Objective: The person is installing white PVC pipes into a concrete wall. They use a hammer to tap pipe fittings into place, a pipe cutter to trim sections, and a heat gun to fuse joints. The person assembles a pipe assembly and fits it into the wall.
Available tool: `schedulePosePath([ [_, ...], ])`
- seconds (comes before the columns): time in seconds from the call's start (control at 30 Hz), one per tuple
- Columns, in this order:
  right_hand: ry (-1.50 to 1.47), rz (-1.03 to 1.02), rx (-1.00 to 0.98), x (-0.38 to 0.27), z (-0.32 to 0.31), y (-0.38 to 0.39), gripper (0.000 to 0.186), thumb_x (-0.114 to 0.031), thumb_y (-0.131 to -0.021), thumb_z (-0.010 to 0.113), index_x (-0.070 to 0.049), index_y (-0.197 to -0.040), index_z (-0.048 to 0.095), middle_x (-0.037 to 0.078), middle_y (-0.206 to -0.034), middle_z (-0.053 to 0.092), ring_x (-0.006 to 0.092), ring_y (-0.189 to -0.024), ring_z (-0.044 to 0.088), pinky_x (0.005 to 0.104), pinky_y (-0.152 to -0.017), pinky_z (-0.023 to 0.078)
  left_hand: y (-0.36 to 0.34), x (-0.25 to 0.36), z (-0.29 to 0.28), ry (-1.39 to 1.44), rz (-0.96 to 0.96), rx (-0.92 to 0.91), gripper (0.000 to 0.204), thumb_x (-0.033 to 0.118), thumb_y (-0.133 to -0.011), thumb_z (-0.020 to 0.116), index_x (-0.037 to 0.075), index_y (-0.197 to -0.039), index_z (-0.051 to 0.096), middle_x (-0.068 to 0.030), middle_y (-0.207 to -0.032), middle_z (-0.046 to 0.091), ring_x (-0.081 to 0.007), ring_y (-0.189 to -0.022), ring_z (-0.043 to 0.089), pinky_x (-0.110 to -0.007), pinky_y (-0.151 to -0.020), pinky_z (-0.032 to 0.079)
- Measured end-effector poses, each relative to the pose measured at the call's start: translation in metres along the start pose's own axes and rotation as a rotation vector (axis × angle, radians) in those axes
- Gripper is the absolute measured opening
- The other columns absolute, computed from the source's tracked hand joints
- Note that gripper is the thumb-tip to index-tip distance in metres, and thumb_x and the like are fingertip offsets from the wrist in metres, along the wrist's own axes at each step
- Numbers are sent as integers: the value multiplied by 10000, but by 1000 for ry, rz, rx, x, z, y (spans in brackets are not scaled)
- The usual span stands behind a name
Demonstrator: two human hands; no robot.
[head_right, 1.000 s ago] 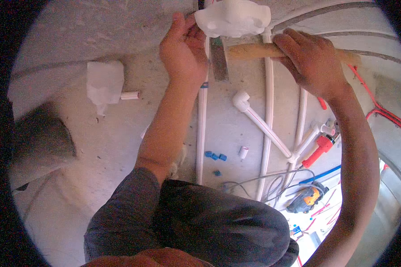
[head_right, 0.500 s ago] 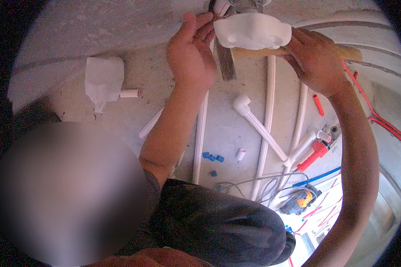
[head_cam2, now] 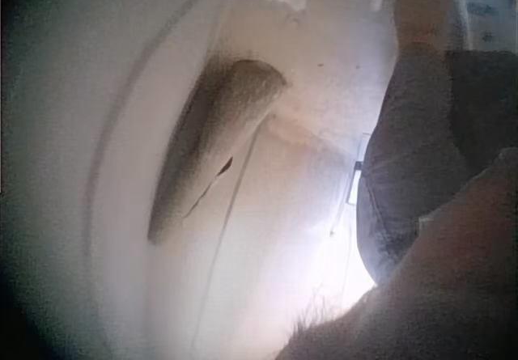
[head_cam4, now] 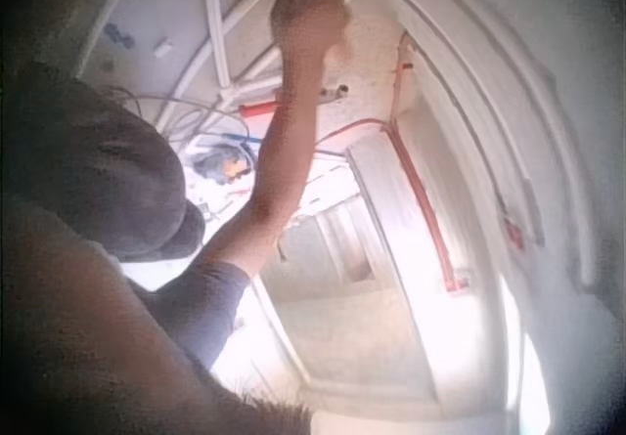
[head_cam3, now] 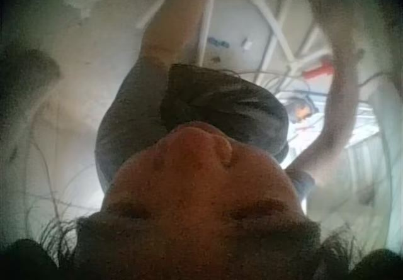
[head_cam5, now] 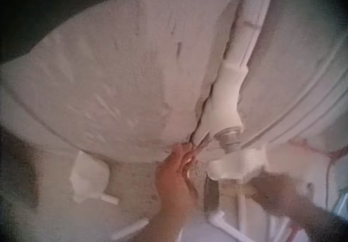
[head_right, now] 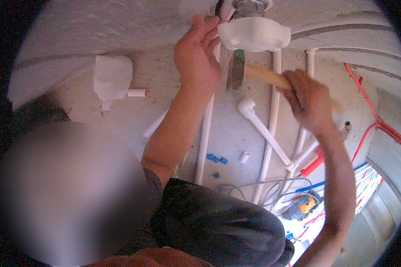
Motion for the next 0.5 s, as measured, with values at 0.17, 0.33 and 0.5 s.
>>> schedulePosePath([
  [0.17, -786, 464, 78, -23, 72, 71, 345, -174, -922, 714, 21, -1202, 663, 72, -836, 624, 137, -786, 574, 320, -703, 486, 1, 13, -3, -285, -80, -29, 300, 375, -1016, 594, 137, -1174, 685, -12, -1156, 712, -200, -1169, 611, -409, -1007, 418],
  [0.33, -1644, 483, 483, -116, 128, 56, 243, -246, -1039, 582, -39, -1162, 614, 4, -854, 601, 108, -753, 605, 277, -622, 511, 5, 41, 13, -203, -295, -62, 443, 380, -1022, 452, 87, -1312, 615, -39, -1400, 594, -203, -1355, 443, -476, -1117, 281],
  [0.5, -2117, 650, 567, -212, 135, -23, 195, -264, -1061, 536, -92, -1144, 500, 27, -819, 549, 143, -706, 587, 297, -650, 513, -12, 63, 13, -248, -375, -121, 511, 352, -1011, 368, 61, -1398, 532, -61, -1503, 521, -224, -1410, 383, -488, -1169, 188],
])
Point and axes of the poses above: each hand's wrist, its own y-axis away from the middle knuckle, its own z-axis out of the palm, x = y × z, the point moved 3 cm from there along -y, towards the middle knuckle
